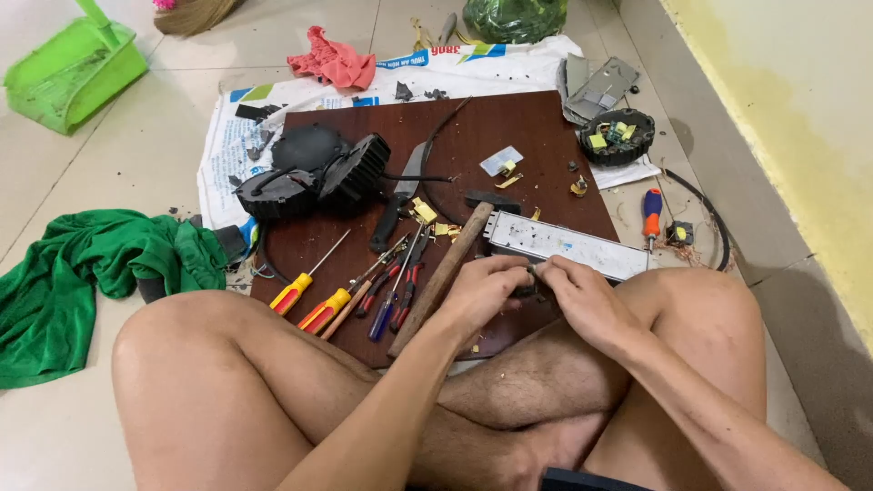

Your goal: Disassembling electronic devices to extract components using hand tools like screwdrivers, hammers, and pliers.

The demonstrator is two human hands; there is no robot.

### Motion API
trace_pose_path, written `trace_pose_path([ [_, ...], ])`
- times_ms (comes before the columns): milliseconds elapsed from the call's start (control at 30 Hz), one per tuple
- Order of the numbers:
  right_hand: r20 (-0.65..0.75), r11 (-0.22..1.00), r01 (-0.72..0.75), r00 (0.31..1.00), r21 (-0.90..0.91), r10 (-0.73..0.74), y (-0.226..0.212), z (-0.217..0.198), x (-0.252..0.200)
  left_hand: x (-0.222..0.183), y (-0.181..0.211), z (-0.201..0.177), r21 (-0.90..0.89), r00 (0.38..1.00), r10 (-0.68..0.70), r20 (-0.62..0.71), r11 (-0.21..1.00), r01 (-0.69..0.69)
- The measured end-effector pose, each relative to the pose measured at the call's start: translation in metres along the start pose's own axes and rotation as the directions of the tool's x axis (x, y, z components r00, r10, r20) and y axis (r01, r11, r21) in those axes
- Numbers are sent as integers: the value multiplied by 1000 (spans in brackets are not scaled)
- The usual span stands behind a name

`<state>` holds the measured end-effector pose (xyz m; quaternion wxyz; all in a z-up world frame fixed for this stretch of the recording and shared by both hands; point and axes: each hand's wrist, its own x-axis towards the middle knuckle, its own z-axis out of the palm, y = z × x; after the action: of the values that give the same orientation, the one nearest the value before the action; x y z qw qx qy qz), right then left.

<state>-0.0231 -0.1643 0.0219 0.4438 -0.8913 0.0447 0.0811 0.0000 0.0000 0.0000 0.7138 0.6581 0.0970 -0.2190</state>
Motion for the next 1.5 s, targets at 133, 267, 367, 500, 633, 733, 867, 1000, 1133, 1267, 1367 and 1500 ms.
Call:
trace_pose_path([
  [133,57,998,8,998,64,-12,33,4,22,-6,4,-4,-69,999,22,42,997,-19],
  [267,76,958,-47,997,283,27,20,3,12,-9,1,-1,-145,997,-10,70,989,21],
  [367,108,896,-93,993,434,50,4,0,0,-2,0,1,-201,995,-55,79,977,70],
  [500,52,884,-95,995,458,80,0,1,-2,10,-10,10,-338,993,-114,28,934,117],
  [633,25,831,-106,994,547,110,20,6,10,4,3,20,-364,992,-123,11,924,118],
  [733,-18,808,-94,992,581,128,23,10,14,9,2,21,-386,994,-109,31,916,113],
  [867,-43,813,-75,991,578,123,26,10,13,13,-1,19,-451,990,-132,56,881,143],
  [1000,-57,786,-77,988,613,142,4,8,5,20,-2,21,-500,985,-156,71,849,170],
  [1133,-89,752,-84,978,654,187,7,-7,3,31,6,15,-498,985,-163,64,850,173],
  [1267,-157,563,-41,941,826,298,13,-34,-5,30,11,-39,-553,985,-170,-17,823,132],
  [1367,-170,742,-78,953,666,252,8,-18,8,33,-4,-61,-528,982,-187,28,832,173],
  [1500,-234,883,-104,944,457,232,24,-3,41,21,-14,-47,-562,978,-195,73,802,202],
])
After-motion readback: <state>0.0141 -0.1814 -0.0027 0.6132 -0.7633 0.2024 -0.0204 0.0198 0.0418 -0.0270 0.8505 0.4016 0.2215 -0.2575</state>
